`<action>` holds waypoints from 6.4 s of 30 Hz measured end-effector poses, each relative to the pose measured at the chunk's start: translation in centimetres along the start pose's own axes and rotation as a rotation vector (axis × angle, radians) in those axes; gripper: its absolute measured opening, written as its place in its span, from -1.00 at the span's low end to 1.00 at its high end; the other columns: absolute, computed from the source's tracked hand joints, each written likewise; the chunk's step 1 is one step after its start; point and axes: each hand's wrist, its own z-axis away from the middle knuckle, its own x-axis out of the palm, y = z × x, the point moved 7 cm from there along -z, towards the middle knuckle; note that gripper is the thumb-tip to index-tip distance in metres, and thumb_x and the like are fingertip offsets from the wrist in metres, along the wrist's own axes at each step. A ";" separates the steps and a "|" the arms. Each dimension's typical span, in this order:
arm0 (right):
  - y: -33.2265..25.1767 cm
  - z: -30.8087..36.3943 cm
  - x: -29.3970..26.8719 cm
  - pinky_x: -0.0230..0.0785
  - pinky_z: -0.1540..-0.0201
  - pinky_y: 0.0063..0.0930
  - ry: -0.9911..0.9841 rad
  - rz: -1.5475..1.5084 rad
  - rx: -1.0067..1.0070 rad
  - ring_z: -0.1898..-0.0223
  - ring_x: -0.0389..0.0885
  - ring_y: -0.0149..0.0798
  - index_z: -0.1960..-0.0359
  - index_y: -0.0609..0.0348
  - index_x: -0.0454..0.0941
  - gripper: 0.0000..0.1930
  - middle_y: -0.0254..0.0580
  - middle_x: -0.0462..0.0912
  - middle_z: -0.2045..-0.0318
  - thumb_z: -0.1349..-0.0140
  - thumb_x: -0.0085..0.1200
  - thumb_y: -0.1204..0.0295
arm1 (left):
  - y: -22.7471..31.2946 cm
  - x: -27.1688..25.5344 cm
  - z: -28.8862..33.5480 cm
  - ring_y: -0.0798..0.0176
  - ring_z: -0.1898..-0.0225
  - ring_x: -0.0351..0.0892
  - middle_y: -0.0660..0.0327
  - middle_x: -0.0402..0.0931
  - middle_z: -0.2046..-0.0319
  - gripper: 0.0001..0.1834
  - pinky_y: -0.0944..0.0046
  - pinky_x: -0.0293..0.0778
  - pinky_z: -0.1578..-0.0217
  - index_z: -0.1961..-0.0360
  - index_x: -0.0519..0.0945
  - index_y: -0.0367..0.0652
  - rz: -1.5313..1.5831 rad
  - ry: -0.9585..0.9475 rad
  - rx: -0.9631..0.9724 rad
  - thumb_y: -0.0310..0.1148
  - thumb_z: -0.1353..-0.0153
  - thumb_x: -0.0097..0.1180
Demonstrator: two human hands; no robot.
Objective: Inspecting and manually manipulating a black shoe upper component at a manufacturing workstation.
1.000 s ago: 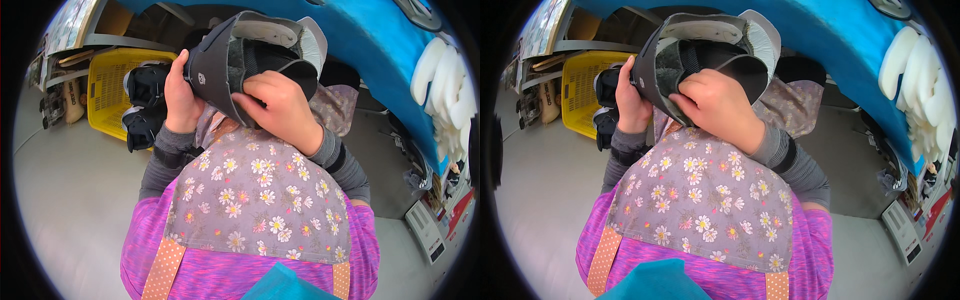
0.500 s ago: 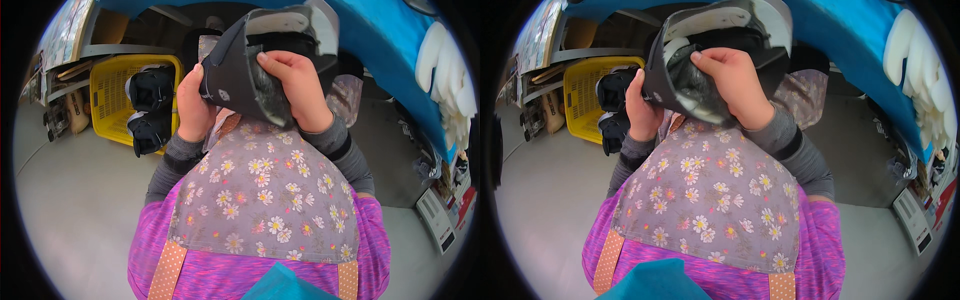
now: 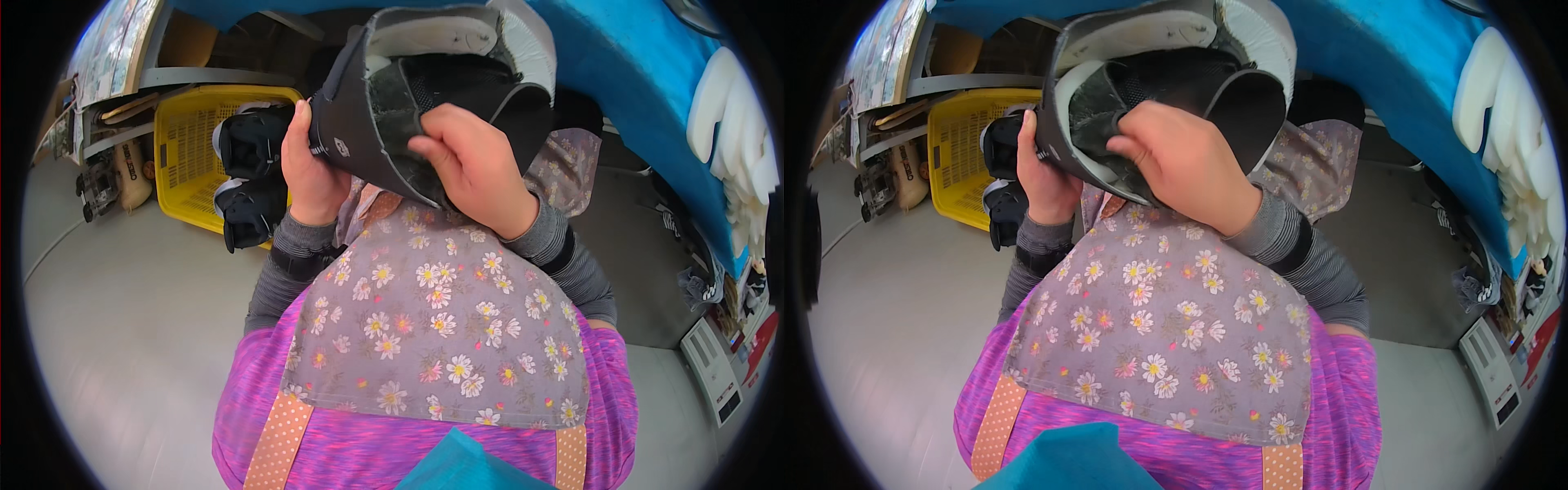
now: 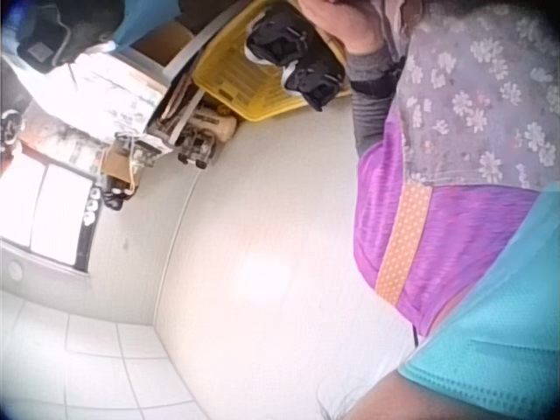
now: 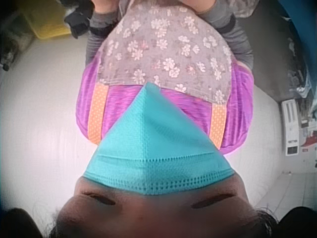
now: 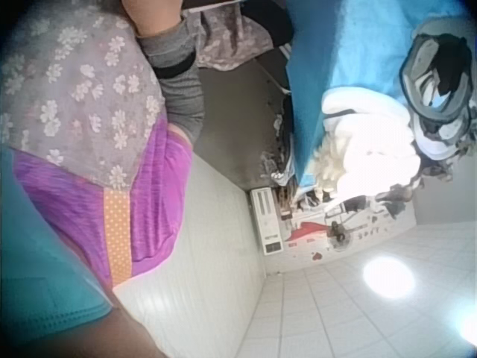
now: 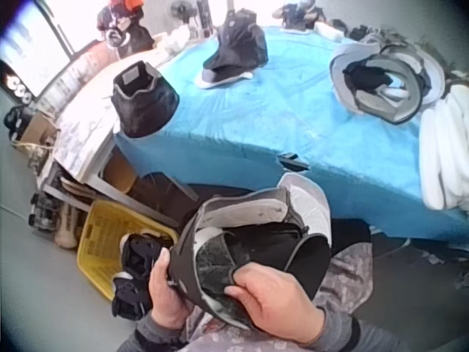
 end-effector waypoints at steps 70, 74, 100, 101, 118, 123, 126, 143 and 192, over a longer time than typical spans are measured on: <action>4.2 4.7 0.2 0.23 0.53 -0.50 -0.223 -0.225 0.536 0.62 0.39 -0.40 0.43 0.32 0.52 -0.76 -0.14 0.47 0.63 -0.20 0.20 0.36 | -2.1 8.0 0.7 0.27 -0.05 0.44 0.13 0.46 -0.05 -0.48 0.28 0.31 -0.14 -0.19 0.37 -0.21 -0.736 -0.351 0.215 -0.31 -0.21 0.09; 5.7 5.6 0.4 0.25 0.46 -0.57 -0.076 -0.331 0.624 0.53 0.40 -0.53 0.38 0.33 0.57 -0.79 -0.32 0.52 0.58 -0.28 0.13 0.38 | -2.2 7.8 0.7 0.26 -0.04 0.44 0.15 0.45 -0.02 -0.41 0.27 0.31 -0.14 -0.17 0.37 -0.20 -0.758 -0.396 0.189 -0.43 -0.04 0.13; 4.9 5.2 -0.3 0.33 0.24 -0.23 -0.345 -0.269 0.235 0.34 0.42 0.04 0.34 0.32 0.44 -0.86 -0.03 0.44 0.42 -0.29 0.07 0.48 | -3.0 7.4 -0.1 0.26 0.03 0.49 0.10 0.52 0.06 -0.45 0.28 0.39 -0.06 -0.13 0.37 -0.26 -0.801 -0.293 0.162 -0.44 -0.03 0.06; 5.5 5.5 -0.3 0.33 0.27 -0.25 -0.325 -0.311 0.309 0.37 0.43 0.01 0.36 0.33 0.44 -0.84 -0.05 0.44 0.44 -0.30 0.08 0.46 | -3.0 7.4 0.0 0.26 0.03 0.50 0.11 0.53 0.06 -0.46 0.28 0.39 -0.06 -0.12 0.38 -0.27 -0.803 -0.307 0.152 -0.44 -0.05 0.06; 2.4 4.3 -0.9 0.37 0.36 -0.20 -0.288 -0.318 -0.011 0.42 0.47 0.05 0.40 0.30 0.49 -0.83 -0.03 0.47 0.49 -0.16 0.19 0.44 | -3.4 8.0 -0.8 0.18 0.17 0.58 0.02 0.61 0.20 -0.46 0.23 0.47 0.07 -0.09 0.39 -0.29 -0.936 -0.297 0.208 -0.38 -0.03 0.10; 2.1 4.1 -0.4 0.29 0.56 -0.31 -0.179 -0.046 -0.023 0.62 0.44 -0.12 0.59 0.19 0.48 -0.78 -0.20 0.40 0.68 -0.08 0.28 0.42 | -3.8 7.4 -1.2 0.19 0.18 0.58 0.01 0.62 0.21 -0.50 0.23 0.48 0.09 -0.08 0.39 -0.30 -0.943 -0.301 0.194 -0.33 -0.11 0.10; 1.6 3.8 -0.2 0.26 0.61 -0.32 -0.107 0.035 -0.047 0.67 0.42 -0.17 0.66 0.14 0.47 -0.75 -0.25 0.39 0.72 -0.05 0.30 0.43 | -4.2 6.7 -1.7 0.20 0.15 0.56 0.02 0.60 0.17 -0.53 0.24 0.47 0.09 -0.10 0.39 -0.28 -0.920 -0.264 0.113 -0.23 -0.25 0.09; 1.0 2.7 2.8 0.46 0.18 -0.10 -0.441 -0.219 0.246 0.27 0.60 0.11 0.30 0.28 0.61 -0.85 0.07 0.62 0.38 -0.18 0.06 0.47 | -0.1 4.2 1.8 -0.16 -0.28 0.29 -0.17 0.26 -0.26 -0.11 0.06 0.23 -0.26 -0.36 0.16 -0.34 -1.282 -0.284 0.244 -0.12 -0.11 0.26; 2.4 -0.5 1.2 0.41 0.36 -0.38 -0.061 0.667 -0.183 0.46 0.55 -0.26 0.57 0.07 0.53 -0.79 -0.35 0.51 0.60 -0.08 0.25 0.28 | 0.5 7.5 2.7 -0.11 -0.35 0.22 -0.11 0.24 -0.31 -0.23 0.10 0.17 -0.32 -0.38 0.16 -0.32 -1.408 -0.626 0.291 -0.60 -0.03 -0.13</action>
